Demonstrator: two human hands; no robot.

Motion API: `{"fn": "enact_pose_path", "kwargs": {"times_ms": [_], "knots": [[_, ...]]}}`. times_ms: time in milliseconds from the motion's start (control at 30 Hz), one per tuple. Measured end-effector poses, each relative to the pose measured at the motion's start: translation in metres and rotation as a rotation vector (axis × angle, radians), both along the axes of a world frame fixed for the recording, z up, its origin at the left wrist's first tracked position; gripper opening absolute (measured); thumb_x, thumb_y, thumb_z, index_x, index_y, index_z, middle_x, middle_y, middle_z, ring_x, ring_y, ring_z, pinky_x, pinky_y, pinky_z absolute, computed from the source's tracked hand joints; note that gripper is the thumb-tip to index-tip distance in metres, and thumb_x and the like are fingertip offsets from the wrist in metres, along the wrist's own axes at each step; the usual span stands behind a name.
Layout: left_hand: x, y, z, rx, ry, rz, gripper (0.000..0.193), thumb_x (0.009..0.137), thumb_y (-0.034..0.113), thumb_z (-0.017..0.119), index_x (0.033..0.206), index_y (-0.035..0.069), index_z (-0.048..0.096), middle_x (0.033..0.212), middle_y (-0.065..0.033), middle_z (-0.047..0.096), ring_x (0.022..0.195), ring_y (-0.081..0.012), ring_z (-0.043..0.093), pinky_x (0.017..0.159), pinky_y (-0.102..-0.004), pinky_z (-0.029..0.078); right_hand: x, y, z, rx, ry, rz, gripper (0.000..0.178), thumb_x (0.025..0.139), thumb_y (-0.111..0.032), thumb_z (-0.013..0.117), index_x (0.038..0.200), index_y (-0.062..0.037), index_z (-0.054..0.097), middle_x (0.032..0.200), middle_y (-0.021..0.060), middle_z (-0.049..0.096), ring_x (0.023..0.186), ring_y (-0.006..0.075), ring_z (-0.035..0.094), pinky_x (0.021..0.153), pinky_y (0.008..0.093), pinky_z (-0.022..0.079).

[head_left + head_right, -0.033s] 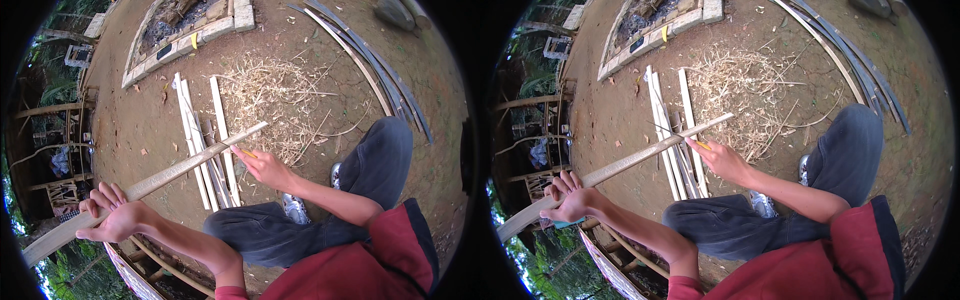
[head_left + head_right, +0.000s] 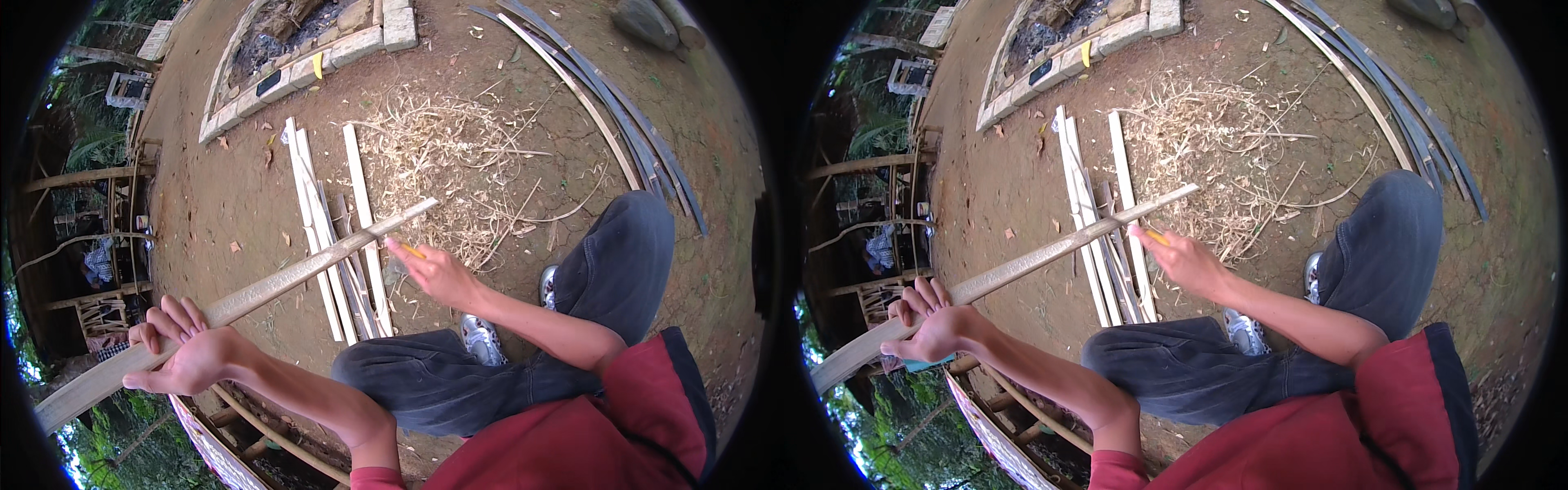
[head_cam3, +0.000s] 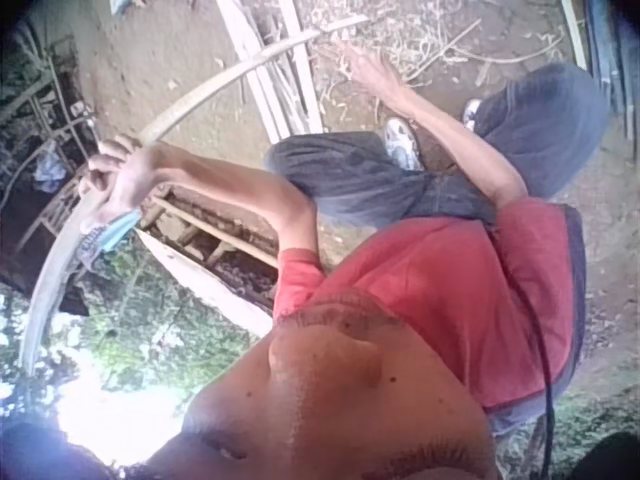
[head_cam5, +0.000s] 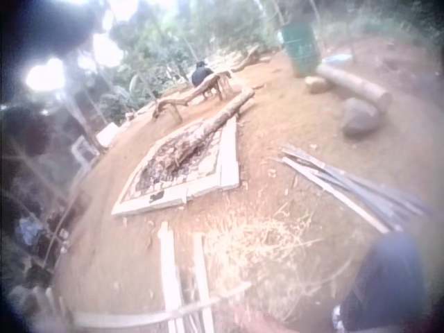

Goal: The person shaves a long bamboo strip with a small knife, removing thin layers and wood shavings from its surface.

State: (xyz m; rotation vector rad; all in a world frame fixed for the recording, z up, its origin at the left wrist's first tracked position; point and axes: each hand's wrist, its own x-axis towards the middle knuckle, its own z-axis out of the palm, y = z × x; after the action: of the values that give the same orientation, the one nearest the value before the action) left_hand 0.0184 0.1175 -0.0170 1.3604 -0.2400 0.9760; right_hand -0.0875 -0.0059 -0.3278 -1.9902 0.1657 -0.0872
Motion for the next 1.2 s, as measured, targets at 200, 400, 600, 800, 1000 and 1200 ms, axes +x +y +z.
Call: {"fn": "enact_pose_path", "kwargs": {"times_ms": [200, 400, 600, 800, 1000, 1200], "knots": [[0.003, 0.003, 0.0, -0.069, 0.019, 0.025, 0.056, 0.097, 0.061, 0.026, 0.075, 0.01, 0.032, 0.057, 0.0003, 0.02, 0.048, -0.0105, 0.016, 0.039, -0.0229, 0.01, -0.005, 0.0, 0.002, 0.075, -0.115, 0.072, 0.059, 0.092, -0.001, 0.051, 0.148, -0.0072, 0.034, 0.063, 0.0097, 0.054, 0.047, 0.0137, 0.048, 0.036, 0.0241, 0.043], [0.004, 0.003, 0.001, -0.061, 0.008, -0.003, 0.055, 0.097, 0.061, 0.027, 0.075, 0.01, 0.032, 0.057, 0.0004, 0.02, 0.047, -0.01, 0.017, 0.04, -0.0226, 0.01, -0.005, 0.007, 0.01, -0.115, 0.226, 0.011, 0.064, 0.087, 0.009, 0.046, 0.148, -0.0076, 0.034, 0.063, 0.0098, 0.049, 0.042, 0.0126, 0.045, 0.031, 0.0217, 0.04], [0.001, 0.003, 0.001, 0.006, 0.034, -0.005, 0.052, 0.096, 0.059, 0.028, 0.076, 0.011, 0.032, 0.059, -0.0014, 0.021, 0.05, -0.0133, 0.017, 0.044, -0.0255, 0.011, -0.001, 0.004, 0.01, -0.12, -0.36, 0.032, 0.061, 0.089, 0.006, 0.047, 0.146, -0.012, 0.039, 0.058, 0.0066, 0.05, 0.044, 0.0121, 0.046, 0.035, 0.0224, 0.04], [0.0, 0.001, -0.001, -0.012, 0.008, -0.01, 0.057, 0.096, 0.062, 0.027, 0.075, 0.01, 0.031, 0.056, 0.0004, 0.021, 0.046, -0.0094, 0.016, 0.038, -0.022, 0.01, -0.005, 0.0, 0.0, -0.093, -0.171, -0.026, 0.061, 0.089, 0.003, 0.053, 0.145, -0.0187, 0.042, 0.069, 0.0077, 0.055, 0.051, 0.0156, 0.053, 0.04, 0.0291, 0.049], [0.0, 0.002, 0.002, -0.061, 0.026, 0.062, 0.055, 0.097, 0.06, 0.026, 0.075, 0.01, 0.03, 0.057, -0.0002, 0.02, 0.047, -0.0099, 0.017, 0.04, -0.0226, 0.01, -0.012, 0.003, 0.003, 0.018, 0.389, -0.05, 0.048, 0.098, -0.011, 0.049, 0.145, -0.0169, 0.041, 0.067, 0.0118, 0.054, 0.043, 0.0161, 0.05, 0.033, 0.0284, 0.047], [-0.002, 0.005, 0.0, -0.021, 0.018, 0.009, 0.054, 0.097, 0.059, 0.025, 0.076, 0.01, 0.03, 0.057, -0.0001, 0.02, 0.047, -0.0104, 0.016, 0.04, -0.0222, 0.01, -0.01, 0.0, 0.002, -0.167, 0.019, -0.024, 0.057, 0.093, -0.003, 0.051, 0.147, -0.0185, 0.039, 0.057, 0.0013, 0.042, 0.042, 0.0116, 0.041, 0.035, 0.0254, 0.041]]}}
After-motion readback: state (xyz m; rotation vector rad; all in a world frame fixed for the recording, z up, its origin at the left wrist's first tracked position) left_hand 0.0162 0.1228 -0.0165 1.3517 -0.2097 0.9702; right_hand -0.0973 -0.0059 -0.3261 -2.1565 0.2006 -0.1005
